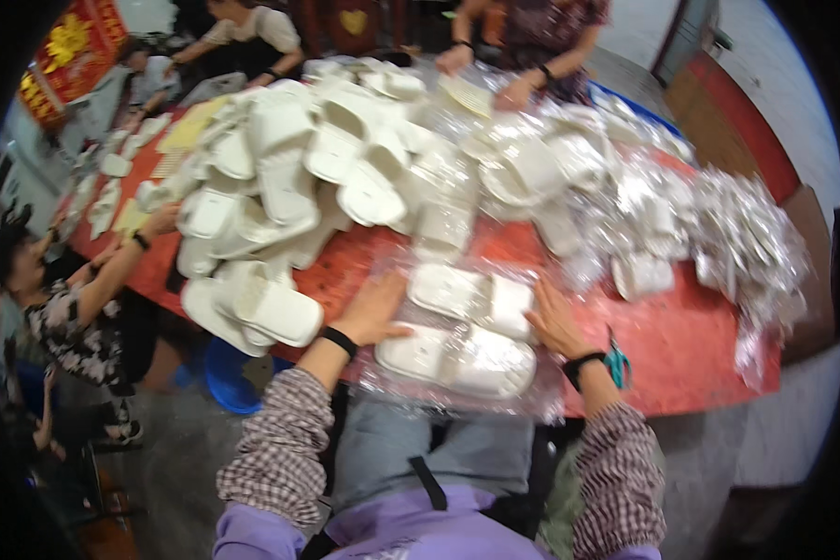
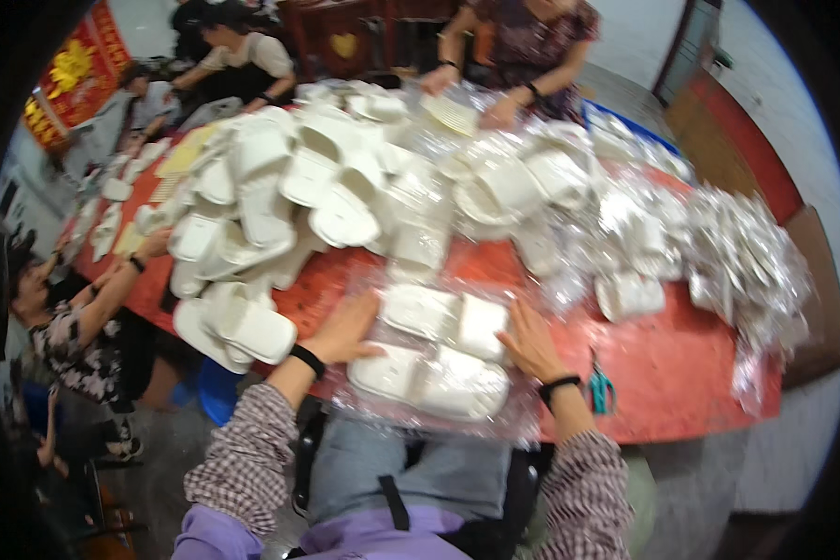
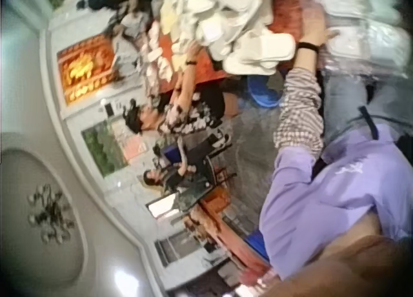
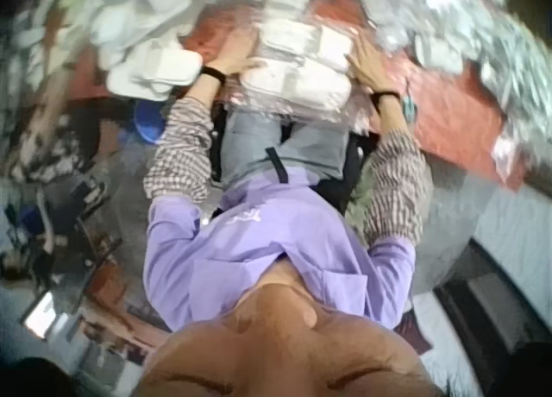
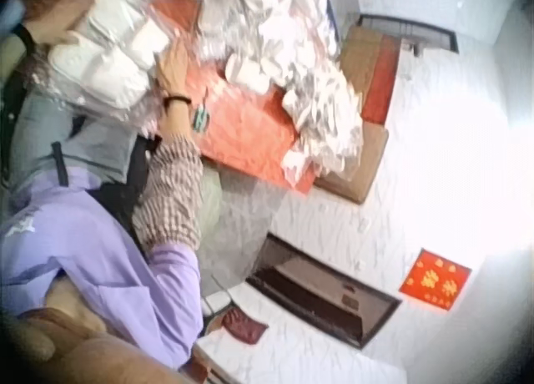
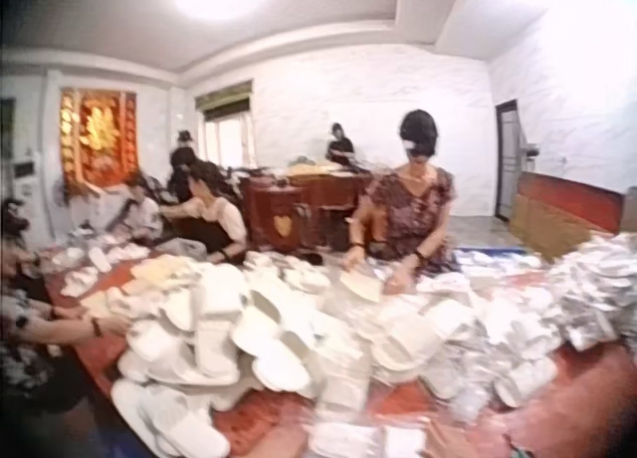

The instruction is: Pairing white slippers and placing them into clear plastic bags on a work table.

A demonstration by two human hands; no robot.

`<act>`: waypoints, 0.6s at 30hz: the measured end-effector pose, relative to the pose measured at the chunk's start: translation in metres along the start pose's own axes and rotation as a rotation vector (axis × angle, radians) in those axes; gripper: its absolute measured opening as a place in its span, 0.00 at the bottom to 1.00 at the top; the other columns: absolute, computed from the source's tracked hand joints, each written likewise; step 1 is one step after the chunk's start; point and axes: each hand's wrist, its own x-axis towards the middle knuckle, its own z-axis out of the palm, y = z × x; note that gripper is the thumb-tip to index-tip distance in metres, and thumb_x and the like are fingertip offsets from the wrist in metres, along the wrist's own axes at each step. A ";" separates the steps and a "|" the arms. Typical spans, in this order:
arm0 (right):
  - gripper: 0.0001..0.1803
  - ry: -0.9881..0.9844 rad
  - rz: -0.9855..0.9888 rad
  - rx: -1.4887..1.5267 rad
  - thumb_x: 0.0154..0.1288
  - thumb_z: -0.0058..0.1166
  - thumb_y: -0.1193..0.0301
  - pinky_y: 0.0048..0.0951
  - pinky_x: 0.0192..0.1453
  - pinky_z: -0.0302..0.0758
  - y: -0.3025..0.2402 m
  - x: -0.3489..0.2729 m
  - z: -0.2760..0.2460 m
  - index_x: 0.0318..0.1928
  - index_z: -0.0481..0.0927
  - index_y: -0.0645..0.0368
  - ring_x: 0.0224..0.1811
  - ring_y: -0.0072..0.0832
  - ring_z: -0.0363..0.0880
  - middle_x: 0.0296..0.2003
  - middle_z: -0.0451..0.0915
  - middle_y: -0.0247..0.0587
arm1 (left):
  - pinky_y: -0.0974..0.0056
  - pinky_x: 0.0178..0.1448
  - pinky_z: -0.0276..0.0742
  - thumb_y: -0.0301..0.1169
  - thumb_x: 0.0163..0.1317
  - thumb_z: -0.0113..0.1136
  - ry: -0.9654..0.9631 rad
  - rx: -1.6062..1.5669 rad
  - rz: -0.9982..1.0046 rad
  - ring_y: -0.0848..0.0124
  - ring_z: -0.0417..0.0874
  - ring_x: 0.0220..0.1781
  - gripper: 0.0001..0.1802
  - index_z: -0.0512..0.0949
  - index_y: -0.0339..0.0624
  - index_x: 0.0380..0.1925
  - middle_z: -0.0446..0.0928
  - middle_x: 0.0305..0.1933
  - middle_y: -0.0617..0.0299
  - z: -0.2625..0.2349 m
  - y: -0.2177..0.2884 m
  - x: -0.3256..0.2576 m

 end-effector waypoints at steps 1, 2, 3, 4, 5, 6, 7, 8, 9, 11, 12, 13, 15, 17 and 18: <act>0.41 -0.093 0.020 -0.012 0.68 0.47 0.51 0.48 0.73 0.55 -0.018 0.005 -0.019 0.71 0.55 0.66 0.72 0.52 0.55 0.71 0.54 0.61 | 0.47 0.77 0.46 0.57 0.52 0.65 0.103 -0.026 -0.010 0.50 0.50 0.78 0.57 0.51 0.30 0.71 0.50 0.76 0.41 0.005 -0.004 -0.010; 0.40 0.136 -0.102 -0.066 0.66 0.53 0.56 0.48 0.72 0.57 -0.015 -0.007 -0.023 0.70 0.56 0.67 0.71 0.55 0.56 0.69 0.57 0.62 | 0.45 0.76 0.48 0.57 0.50 0.67 0.215 -0.002 0.068 0.50 0.53 0.76 0.55 0.56 0.31 0.69 0.53 0.74 0.41 0.010 0.002 -0.002; 0.39 0.191 -0.094 -0.010 0.64 0.57 0.62 0.48 0.73 0.57 -0.025 -0.020 -0.030 0.69 0.57 0.68 0.70 0.56 0.57 0.68 0.58 0.63 | 0.45 0.77 0.43 0.57 0.55 0.63 0.075 0.054 0.052 0.48 0.50 0.77 0.53 0.55 0.29 0.69 0.52 0.74 0.38 -0.008 0.018 0.002; 0.38 0.207 -0.065 0.051 0.63 0.58 0.67 0.47 0.74 0.55 -0.009 -0.039 -0.022 0.69 0.58 0.69 0.70 0.56 0.57 0.68 0.58 0.63 | 0.46 0.77 0.44 0.54 0.54 0.64 -0.018 0.117 0.057 0.48 0.52 0.77 0.50 0.58 0.29 0.66 0.55 0.73 0.39 -0.036 0.045 0.011; 0.37 0.112 0.040 0.185 0.65 0.57 0.67 0.47 0.75 0.54 -0.020 -0.050 -0.028 0.69 0.58 0.70 0.71 0.56 0.55 0.69 0.58 0.62 | 0.47 0.78 0.45 0.49 0.55 0.64 0.081 0.040 0.120 0.49 0.54 0.76 0.45 0.61 0.30 0.64 0.58 0.71 0.40 -0.028 0.044 0.008; 0.37 0.048 0.060 0.208 0.66 0.55 0.68 0.45 0.75 0.53 -0.035 -0.056 -0.034 0.70 0.56 0.70 0.72 0.56 0.54 0.69 0.57 0.62 | 0.47 0.78 0.45 0.46 0.56 0.64 0.234 0.094 0.239 0.50 0.54 0.76 0.42 0.62 0.30 0.63 0.58 0.71 0.41 -0.008 0.034 0.001; 0.38 0.022 0.069 0.189 0.67 0.53 0.67 0.43 0.76 0.51 -0.038 -0.064 -0.033 0.72 0.52 0.67 0.74 0.53 0.51 0.70 0.54 0.61 | 0.47 0.78 0.45 0.45 0.56 0.64 0.198 0.086 0.281 0.50 0.53 0.76 0.41 0.62 0.30 0.63 0.56 0.72 0.43 -0.003 0.035 0.004; 0.40 0.002 0.075 0.224 0.67 0.53 0.67 0.43 0.77 0.49 -0.037 -0.070 -0.028 0.72 0.48 0.68 0.75 0.54 0.48 0.71 0.52 0.63 | 0.47 0.78 0.45 0.45 0.57 0.63 0.117 0.147 0.320 0.52 0.53 0.77 0.39 0.63 0.38 0.64 0.56 0.73 0.44 -0.003 0.037 0.004; 0.42 0.051 0.079 0.269 0.66 0.55 0.67 0.46 0.76 0.51 -0.033 -0.073 -0.018 0.71 0.47 0.71 0.73 0.58 0.51 0.70 0.52 0.66 | 0.47 0.78 0.45 0.45 0.57 0.63 0.128 0.161 0.318 0.52 0.53 0.77 0.39 0.63 0.38 0.64 0.56 0.73 0.44 -0.006 0.041 0.006; 0.43 0.051 0.100 0.291 0.66 0.54 0.63 0.48 0.77 0.47 -0.020 -0.073 0.004 0.71 0.48 0.72 0.74 0.59 0.47 0.71 0.49 0.68 | 0.48 0.78 0.46 0.44 0.59 0.62 0.039 0.101 0.531 0.51 0.52 0.77 0.33 0.67 0.49 0.64 0.55 0.74 0.44 -0.015 0.045 0.012; 0.43 0.072 0.091 0.285 0.66 0.54 0.63 0.48 0.77 0.47 -0.016 -0.074 0.011 0.71 0.48 0.72 0.74 0.59 0.47 0.71 0.49 0.68 | 0.48 0.78 0.46 0.44 0.59 0.62 0.053 0.119 0.535 0.51 0.52 0.77 0.33 0.67 0.49 0.64 0.55 0.74 0.44 -0.017 0.047 0.018; 0.43 0.026 0.030 0.214 0.69 0.48 0.58 0.48 0.78 0.43 -0.017 -0.075 0.015 0.72 0.45 0.70 0.75 0.58 0.43 0.72 0.45 0.66 | 0.48 0.78 0.48 0.43 0.59 0.62 0.053 0.092 0.607 0.51 0.52 0.77 0.31 0.68 0.53 0.63 0.54 0.74 0.44 -0.017 0.049 0.020; 0.43 -0.019 -0.036 0.139 0.71 0.42 0.52 0.49 0.78 0.40 -0.019 -0.071 0.015 0.73 0.43 0.68 0.77 0.56 0.39 0.73 0.42 0.65 | 0.48 0.77 0.49 0.42 0.59 0.62 0.054 0.066 0.674 0.50 0.52 0.77 0.29 0.70 0.56 0.62 0.54 0.74 0.43 -0.019 0.050 0.031; 0.44 -0.091 -0.014 0.097 0.71 0.37 0.47 0.53 0.78 0.35 -0.025 -0.070 0.009 0.74 0.43 0.67 0.77 0.58 0.34 0.74 0.39 0.65 | 0.47 0.75 0.54 0.40 0.59 0.62 0.122 -0.035 0.772 0.48 0.55 0.75 0.27 0.71 0.52 0.60 0.53 0.74 0.42 -0.018 0.054 0.046; 0.45 -0.101 -0.013 0.097 0.72 0.35 0.46 0.54 0.78 0.34 -0.025 -0.071 0.006 0.74 0.43 0.66 0.77 0.59 0.32 0.74 0.38 0.65 | 0.48 0.74 0.56 0.37 0.61 0.59 -0.012 -0.113 0.641 0.48 0.58 0.73 0.26 0.72 0.53 0.60 0.53 0.74 0.42 -0.013 0.057 0.054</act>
